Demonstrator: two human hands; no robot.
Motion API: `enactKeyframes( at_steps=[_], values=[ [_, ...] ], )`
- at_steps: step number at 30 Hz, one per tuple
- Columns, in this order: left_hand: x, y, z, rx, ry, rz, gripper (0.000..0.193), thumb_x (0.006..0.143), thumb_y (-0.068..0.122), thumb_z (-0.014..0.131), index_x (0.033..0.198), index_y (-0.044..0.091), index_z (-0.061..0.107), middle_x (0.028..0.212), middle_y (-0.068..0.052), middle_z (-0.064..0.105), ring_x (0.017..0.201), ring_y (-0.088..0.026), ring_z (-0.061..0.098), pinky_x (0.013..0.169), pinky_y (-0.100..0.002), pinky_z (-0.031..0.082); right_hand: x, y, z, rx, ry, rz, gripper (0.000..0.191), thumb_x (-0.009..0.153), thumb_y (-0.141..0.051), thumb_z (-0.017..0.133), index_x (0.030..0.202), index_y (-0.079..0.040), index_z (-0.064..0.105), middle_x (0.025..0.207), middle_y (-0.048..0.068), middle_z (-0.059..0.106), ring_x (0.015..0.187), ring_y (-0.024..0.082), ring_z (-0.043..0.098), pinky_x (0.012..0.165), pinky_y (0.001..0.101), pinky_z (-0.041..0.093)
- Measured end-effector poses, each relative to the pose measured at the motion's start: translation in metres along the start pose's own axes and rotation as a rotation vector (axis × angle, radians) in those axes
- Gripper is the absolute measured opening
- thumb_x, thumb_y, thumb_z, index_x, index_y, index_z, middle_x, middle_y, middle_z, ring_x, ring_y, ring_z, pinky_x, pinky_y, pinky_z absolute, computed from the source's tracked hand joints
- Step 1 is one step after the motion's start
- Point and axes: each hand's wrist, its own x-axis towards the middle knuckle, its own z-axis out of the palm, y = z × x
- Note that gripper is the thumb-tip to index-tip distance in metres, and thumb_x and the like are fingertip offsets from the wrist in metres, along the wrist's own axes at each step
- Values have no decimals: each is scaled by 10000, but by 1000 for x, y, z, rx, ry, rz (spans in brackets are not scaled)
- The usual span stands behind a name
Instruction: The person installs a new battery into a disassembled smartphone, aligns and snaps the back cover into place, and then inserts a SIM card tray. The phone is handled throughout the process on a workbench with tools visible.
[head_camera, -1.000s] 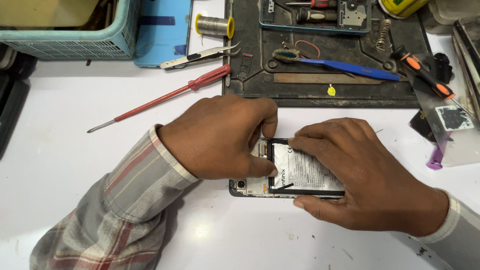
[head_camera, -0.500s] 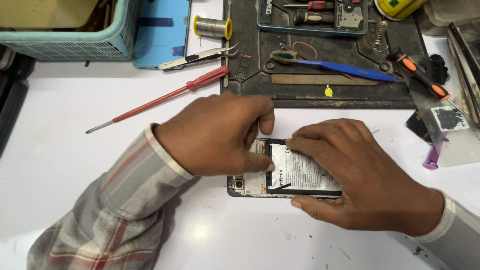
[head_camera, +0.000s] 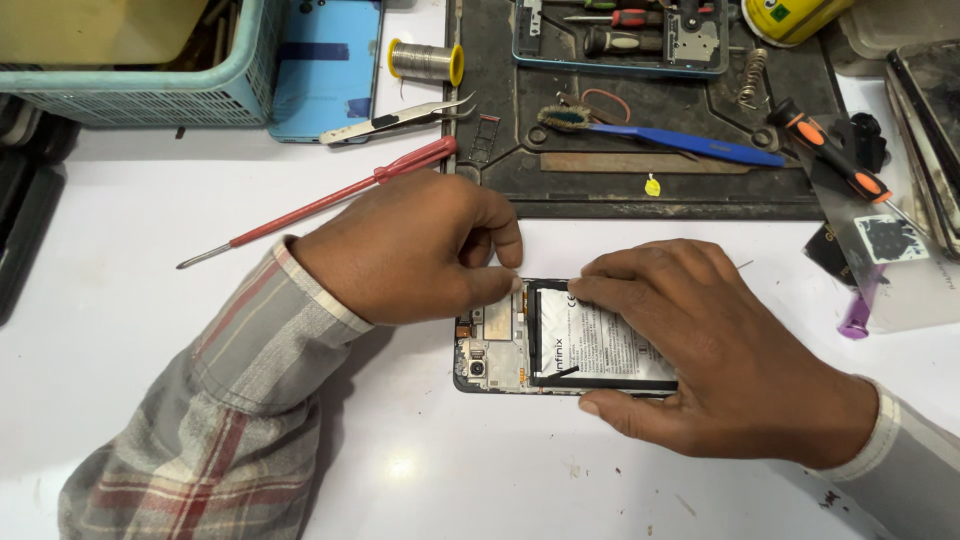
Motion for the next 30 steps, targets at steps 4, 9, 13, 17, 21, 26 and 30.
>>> enactKeyframes(
  at_steps=[4,9,13,17,21,26,30],
  values=[
    [0,0,1,44,0,-42,222,717,279,818,865,133,742,616,-3,653,547,-149,639,525,-323,496,0,1,1,-7,-3,-2,779,715,-459,799,1298,0,565,1250,176,567,1185,352,508,1011,502,370],
    [1,0,2,65,-5,-20,227,694,272,819,843,121,737,634,-9,680,580,-165,681,557,-340,522,-3,4,4,-28,19,-36,786,748,-475,791,1337,-10,557,1294,169,556,1228,346,498,1049,497,362],
    [1,0,3,85,-14,-33,219,694,274,815,832,124,735,621,-16,672,580,-181,679,559,-355,516,-5,5,8,-28,19,-37,794,754,-484,801,1352,-20,559,1318,162,555,1236,340,501,1059,485,363],
    [-3,-5,-1,77,-13,-14,160,735,287,793,779,138,754,626,-20,671,598,-193,682,564,-372,511,-1,2,11,-28,11,-17,789,733,-470,811,1346,-35,569,1316,147,564,1223,325,516,1062,476,366],
    [-8,-12,-2,73,-9,-12,148,725,280,794,790,151,762,673,-26,689,666,-189,698,601,-380,527,5,-4,15,-43,3,-16,779,718,-458,811,1331,-42,570,1313,132,570,1226,311,521,1066,474,364],
    [-11,-22,0,77,16,-7,164,722,295,805,770,146,754,742,-29,712,749,-196,707,659,-393,542,11,-8,19,-80,-9,-9,793,707,-454,808,1340,-42,566,1318,134,568,1248,323,511,1075,479,359],
    [-13,-29,0,89,31,30,149,715,287,813,750,156,752,768,-21,724,782,-203,710,687,-400,548,13,-9,24,-90,-27,19,808,693,-450,815,1347,-46,567,1323,132,568,1252,324,506,1070,476,369]
  ],
)
